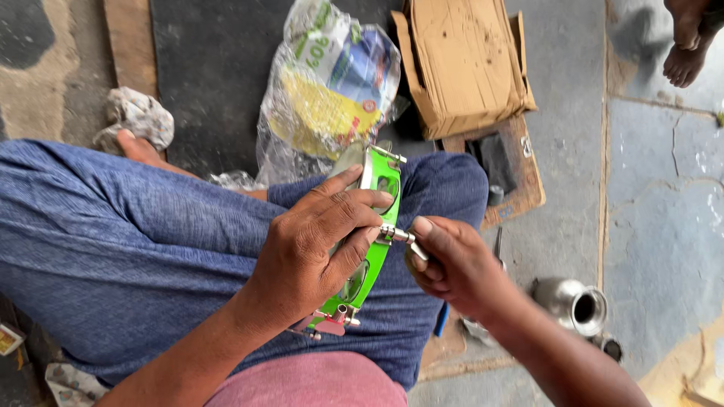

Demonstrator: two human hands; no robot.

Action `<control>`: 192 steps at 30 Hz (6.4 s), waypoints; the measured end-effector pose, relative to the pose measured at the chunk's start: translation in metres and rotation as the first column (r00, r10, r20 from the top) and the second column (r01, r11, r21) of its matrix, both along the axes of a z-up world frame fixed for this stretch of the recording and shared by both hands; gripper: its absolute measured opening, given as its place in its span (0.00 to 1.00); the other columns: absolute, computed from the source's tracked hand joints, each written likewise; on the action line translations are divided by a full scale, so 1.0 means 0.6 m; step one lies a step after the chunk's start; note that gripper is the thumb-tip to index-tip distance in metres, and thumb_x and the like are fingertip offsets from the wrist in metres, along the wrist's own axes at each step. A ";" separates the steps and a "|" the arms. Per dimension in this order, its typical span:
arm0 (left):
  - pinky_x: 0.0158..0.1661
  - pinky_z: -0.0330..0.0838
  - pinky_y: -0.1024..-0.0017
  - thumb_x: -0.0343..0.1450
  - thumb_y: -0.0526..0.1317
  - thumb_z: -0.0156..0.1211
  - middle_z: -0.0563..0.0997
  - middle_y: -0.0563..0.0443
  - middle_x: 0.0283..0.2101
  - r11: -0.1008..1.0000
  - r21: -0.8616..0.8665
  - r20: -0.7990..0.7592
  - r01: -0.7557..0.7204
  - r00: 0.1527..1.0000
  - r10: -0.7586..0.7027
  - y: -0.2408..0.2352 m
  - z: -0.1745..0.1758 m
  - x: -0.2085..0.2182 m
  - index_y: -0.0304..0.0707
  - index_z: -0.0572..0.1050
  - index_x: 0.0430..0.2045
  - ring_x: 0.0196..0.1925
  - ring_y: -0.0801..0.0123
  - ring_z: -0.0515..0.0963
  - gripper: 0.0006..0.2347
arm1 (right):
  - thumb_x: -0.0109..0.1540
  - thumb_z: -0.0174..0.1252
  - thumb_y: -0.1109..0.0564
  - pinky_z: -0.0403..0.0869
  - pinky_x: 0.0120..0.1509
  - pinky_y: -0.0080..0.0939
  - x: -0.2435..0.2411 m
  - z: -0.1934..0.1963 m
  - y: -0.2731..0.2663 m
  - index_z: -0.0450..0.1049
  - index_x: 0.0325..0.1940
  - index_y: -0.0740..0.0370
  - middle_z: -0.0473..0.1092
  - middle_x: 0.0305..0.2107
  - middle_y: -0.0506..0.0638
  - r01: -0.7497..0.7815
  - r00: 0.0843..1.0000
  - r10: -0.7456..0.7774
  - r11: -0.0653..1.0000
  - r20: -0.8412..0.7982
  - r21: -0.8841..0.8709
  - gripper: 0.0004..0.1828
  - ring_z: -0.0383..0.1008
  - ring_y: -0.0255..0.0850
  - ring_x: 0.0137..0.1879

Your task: The person unwraps a tambourine shell, inserts a jingle and a screw into the frame, and uses a screwdriver to tighten the hardware before placing it into a cardboard box.

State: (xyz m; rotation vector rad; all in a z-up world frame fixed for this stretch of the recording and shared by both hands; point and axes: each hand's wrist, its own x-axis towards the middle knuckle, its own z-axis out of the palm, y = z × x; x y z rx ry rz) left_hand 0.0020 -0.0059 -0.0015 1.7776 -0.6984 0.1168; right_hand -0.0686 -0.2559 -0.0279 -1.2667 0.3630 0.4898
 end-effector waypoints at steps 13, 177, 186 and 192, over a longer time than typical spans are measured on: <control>0.61 0.76 0.57 0.73 0.34 0.63 0.84 0.50 0.51 1.000 -0.005 -0.028 0.018 0.999 -0.018 -0.002 0.001 0.000 0.37 0.76 0.36 0.67 0.46 0.77 0.03 | 0.76 0.51 0.46 0.66 0.33 0.39 0.036 0.036 0.018 0.72 0.39 0.66 0.66 0.26 0.50 0.406 0.441 0.709 0.390 0.551 -0.827 0.21 0.66 0.38 0.31; 0.72 0.65 0.54 0.80 0.34 0.50 0.67 0.33 0.72 0.993 0.019 -0.035 -0.112 0.993 0.113 -0.017 -0.007 -0.080 0.33 0.62 0.69 0.75 0.42 0.69 0.20 | 0.65 0.67 0.56 0.71 0.36 0.43 0.020 0.101 0.058 0.74 0.36 0.65 0.71 0.28 0.52 0.388 0.448 0.751 0.324 0.484 -0.863 0.11 0.71 0.44 0.33; 0.71 0.66 0.56 0.80 0.35 0.49 0.68 0.33 0.71 0.992 -0.004 -0.096 -0.124 0.988 0.123 -0.007 -0.006 -0.069 0.32 0.61 0.69 0.75 0.42 0.69 0.20 | 0.62 0.69 0.51 0.78 0.47 0.40 0.019 0.129 0.055 0.73 0.49 0.70 0.74 0.41 0.59 0.339 0.425 0.691 0.477 0.584 -0.811 0.21 0.78 0.45 0.45; 0.72 0.67 0.55 0.80 0.34 0.48 0.67 0.34 0.72 0.991 0.023 -0.070 -0.129 0.989 0.131 -0.012 -0.010 -0.078 0.32 0.61 0.70 0.75 0.43 0.69 0.20 | 0.62 0.66 0.52 0.74 0.39 0.40 0.011 0.084 0.025 0.74 0.47 0.69 0.72 0.32 0.53 0.283 0.521 0.703 0.393 0.484 -0.875 0.18 0.75 0.43 0.37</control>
